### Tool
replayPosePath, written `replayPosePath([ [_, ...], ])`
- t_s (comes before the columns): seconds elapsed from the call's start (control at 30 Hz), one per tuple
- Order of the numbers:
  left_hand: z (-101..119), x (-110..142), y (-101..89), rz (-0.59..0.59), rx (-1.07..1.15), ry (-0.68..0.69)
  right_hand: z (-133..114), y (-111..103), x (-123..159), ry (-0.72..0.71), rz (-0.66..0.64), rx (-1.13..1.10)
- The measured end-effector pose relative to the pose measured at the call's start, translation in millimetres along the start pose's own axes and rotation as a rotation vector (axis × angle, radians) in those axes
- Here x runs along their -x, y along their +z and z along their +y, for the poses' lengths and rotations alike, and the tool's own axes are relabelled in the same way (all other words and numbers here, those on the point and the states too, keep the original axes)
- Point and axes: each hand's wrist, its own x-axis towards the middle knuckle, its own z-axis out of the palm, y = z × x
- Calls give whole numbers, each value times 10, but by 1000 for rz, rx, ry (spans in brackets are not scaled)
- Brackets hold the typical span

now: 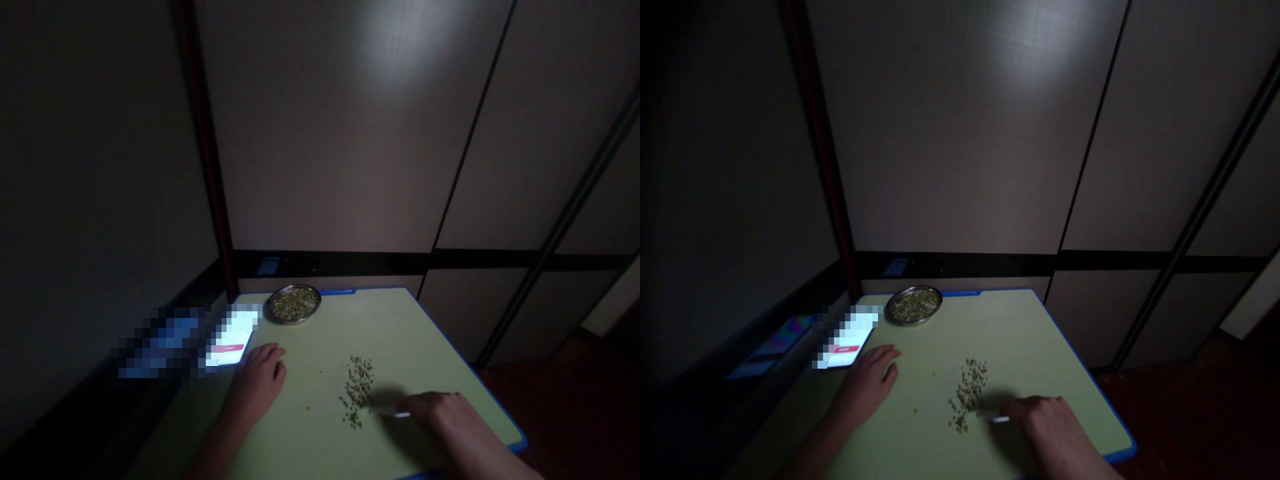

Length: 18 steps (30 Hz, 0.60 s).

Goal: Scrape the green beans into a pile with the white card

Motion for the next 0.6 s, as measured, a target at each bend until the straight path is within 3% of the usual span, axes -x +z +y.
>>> replayPosePath([
  [0.23,8,-1,-13,-10,0,0,-33,51,-56,-73,104,-14],
  [0.6,19,9,-15,3,0,-1,-30,132,35,-238,65,38],
])
